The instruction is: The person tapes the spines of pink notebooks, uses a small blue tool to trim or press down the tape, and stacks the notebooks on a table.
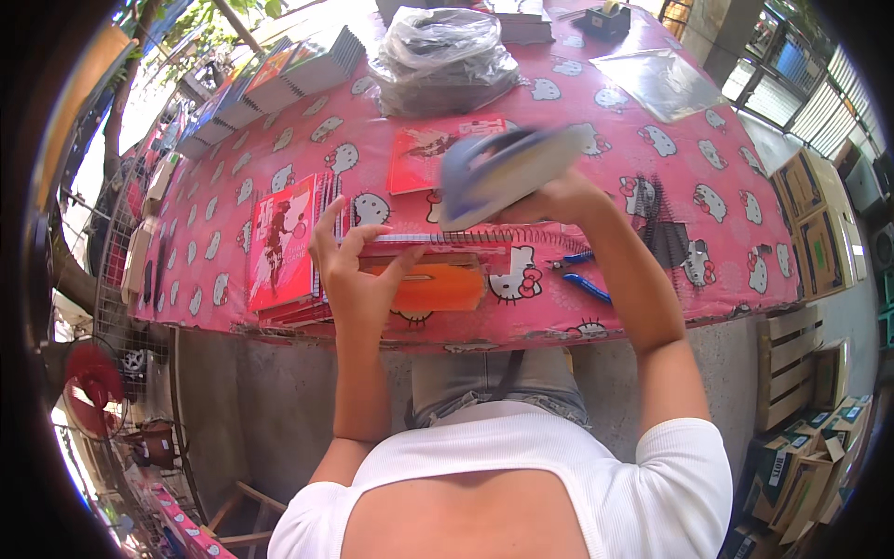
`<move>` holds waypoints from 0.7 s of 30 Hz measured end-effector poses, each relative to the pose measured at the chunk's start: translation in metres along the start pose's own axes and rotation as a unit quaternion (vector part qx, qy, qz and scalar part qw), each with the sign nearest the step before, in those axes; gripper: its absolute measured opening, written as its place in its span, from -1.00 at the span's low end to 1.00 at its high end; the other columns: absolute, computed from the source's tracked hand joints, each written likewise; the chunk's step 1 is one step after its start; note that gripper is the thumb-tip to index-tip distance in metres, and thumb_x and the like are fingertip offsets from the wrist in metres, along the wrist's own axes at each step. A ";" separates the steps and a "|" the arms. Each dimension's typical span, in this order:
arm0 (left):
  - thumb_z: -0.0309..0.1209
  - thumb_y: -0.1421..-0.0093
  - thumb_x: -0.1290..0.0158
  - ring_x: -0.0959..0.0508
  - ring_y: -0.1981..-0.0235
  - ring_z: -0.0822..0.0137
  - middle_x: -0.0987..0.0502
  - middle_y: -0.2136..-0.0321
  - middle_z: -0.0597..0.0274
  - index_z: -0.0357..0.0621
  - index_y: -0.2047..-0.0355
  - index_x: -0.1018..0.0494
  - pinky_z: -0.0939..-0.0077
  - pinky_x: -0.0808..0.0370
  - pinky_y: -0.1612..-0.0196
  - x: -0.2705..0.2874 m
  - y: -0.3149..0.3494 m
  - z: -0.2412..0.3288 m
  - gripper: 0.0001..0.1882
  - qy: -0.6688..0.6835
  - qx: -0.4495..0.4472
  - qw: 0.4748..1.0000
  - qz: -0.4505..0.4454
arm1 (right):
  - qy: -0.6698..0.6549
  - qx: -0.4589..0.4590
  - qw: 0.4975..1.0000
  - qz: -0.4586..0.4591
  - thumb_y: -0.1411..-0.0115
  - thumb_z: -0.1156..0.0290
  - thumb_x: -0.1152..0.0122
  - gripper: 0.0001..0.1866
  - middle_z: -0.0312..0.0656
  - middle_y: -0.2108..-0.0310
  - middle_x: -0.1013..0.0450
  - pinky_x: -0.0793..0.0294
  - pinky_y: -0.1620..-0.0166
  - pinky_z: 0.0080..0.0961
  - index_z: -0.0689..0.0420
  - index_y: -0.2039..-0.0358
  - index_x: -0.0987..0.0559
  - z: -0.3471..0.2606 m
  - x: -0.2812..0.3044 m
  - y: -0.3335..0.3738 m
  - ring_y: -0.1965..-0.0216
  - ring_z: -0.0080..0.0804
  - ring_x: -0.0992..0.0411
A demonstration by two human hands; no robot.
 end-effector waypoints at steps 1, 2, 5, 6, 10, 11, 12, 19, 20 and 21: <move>-0.24 0.27 -0.43 -0.26 -0.14 0.00 -0.31 -0.11 0.05 -0.11 0.40 -0.57 0.07 -0.23 -0.15 -0.002 0.001 -0.004 -0.59 -0.002 0.003 1.000 -0.002 | -0.004 -0.002 1.000 -0.001 0.22 0.45 -0.43 -0.50 -0.21 0.26 -0.53 -0.47 0.18 -0.43 0.20 0.18 -0.52 0.006 -0.004 -0.006 0.31 -0.31 -0.50; -0.25 0.28 -0.44 -0.26 -0.13 -0.01 -0.30 -0.11 0.05 -0.11 0.40 -0.57 0.09 -0.26 -0.13 -0.004 0.001 -0.006 -0.58 0.015 -0.001 1.000 -0.005 | 0.176 -0.077 0.981 -0.005 0.21 0.45 -0.43 -0.49 -0.21 0.26 -0.53 -0.46 0.15 -0.42 0.21 0.16 -0.51 0.017 -0.007 -0.011 0.27 -0.30 -0.49; -0.26 0.29 -0.44 -0.28 -0.12 -0.02 -0.29 -0.12 0.02 -0.11 0.41 -0.57 0.11 -0.28 -0.12 0.003 -0.001 -0.012 -0.59 0.015 0.009 1.000 0.019 | 0.144 -0.105 0.984 0.019 0.19 0.50 -0.42 -0.43 -0.22 0.24 -0.52 -0.43 0.07 -0.43 0.18 0.08 -0.49 0.003 -0.014 -0.022 0.18 -0.35 -0.48; -0.26 0.29 -0.44 -0.29 -0.11 -0.04 -0.28 -0.12 0.00 -0.11 0.42 -0.57 0.11 -0.27 -0.13 0.003 0.003 -0.013 -0.59 0.009 0.031 0.999 0.024 | 0.095 -0.062 0.993 -0.014 0.17 0.50 -0.39 -0.44 -0.22 0.21 -0.52 -0.43 0.06 -0.44 0.19 0.06 -0.48 0.000 -0.020 -0.020 0.18 -0.39 -0.48; -0.29 0.27 -0.44 -0.35 -0.05 0.05 -0.29 -0.09 0.02 -0.12 0.38 -0.54 0.22 -0.38 -0.02 0.004 -0.001 -0.021 -0.58 -0.005 0.002 0.999 0.037 | 0.021 -0.103 0.994 -0.032 0.10 0.51 -0.27 -0.46 -0.20 0.14 -0.51 -0.45 0.04 -0.49 0.20 0.02 -0.47 -0.007 -0.027 -0.031 0.15 -0.45 -0.47; -0.32 0.24 -0.43 -0.37 -0.02 0.13 -0.31 -0.05 0.03 -0.15 0.34 -0.51 0.30 -0.42 0.04 0.005 0.003 -0.030 -0.56 0.045 0.039 0.997 0.040 | -0.135 -0.132 0.982 0.005 0.16 0.59 -0.28 -0.44 -0.22 0.19 -0.53 -0.44 0.03 -0.50 0.20 0.03 -0.48 -0.007 -0.028 -0.034 0.15 -0.44 -0.47; -0.34 0.20 -0.42 -0.39 0.01 0.22 -0.32 -0.01 0.05 -0.17 0.30 -0.48 0.37 -0.47 0.11 0.004 0.006 -0.035 -0.54 0.099 0.078 0.991 0.042 | -0.132 -0.134 0.982 0.003 0.16 0.59 -0.28 -0.44 -0.22 0.19 -0.53 -0.44 0.03 -0.50 0.20 0.03 -0.48 -0.004 -0.029 -0.035 0.15 -0.44 -0.47; -0.43 0.11 -0.37 -0.49 0.18 0.33 -0.44 0.23 0.18 -0.21 0.21 -0.41 0.46 -0.45 0.17 -0.001 0.012 -0.050 -0.54 0.277 0.243 0.929 -0.026 | -0.287 -0.099 0.953 0.021 0.22 0.59 -0.30 -0.44 -0.10 0.26 -0.56 -0.48 0.13 -0.42 0.18 0.08 -0.49 0.001 -0.050 -0.037 0.17 -0.37 -0.51; -0.51 0.08 -0.33 -0.47 0.21 0.41 -0.43 0.25 0.25 -0.20 0.15 -0.37 0.54 -0.45 0.19 -0.006 0.011 -0.058 -0.52 0.296 0.196 0.935 0.004 | -0.048 -0.094 0.993 -0.057 0.21 0.59 -0.27 -0.45 -0.15 0.22 -0.54 -0.46 0.13 -0.46 0.19 0.09 -0.49 0.007 -0.047 -0.043 0.16 -0.41 -0.49; -0.58 0.05 -0.30 -0.45 0.24 0.50 -0.42 0.28 0.32 -0.18 0.09 -0.33 0.63 -0.44 0.21 -0.011 0.014 -0.060 -0.49 0.318 0.149 0.936 0.019 | -0.049 -0.102 0.992 -0.053 0.21 0.59 -0.27 -0.45 -0.15 0.22 -0.54 -0.46 0.13 -0.46 0.19 0.09 -0.49 0.012 -0.044 -0.047 0.16 -0.41 -0.49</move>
Point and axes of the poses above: each hand's wrist, its own y-axis away from the middle knuckle, its own x-axis out of the back of the hand, z = x × y, the point moved 3 cm from there along -y, towards the middle knuckle
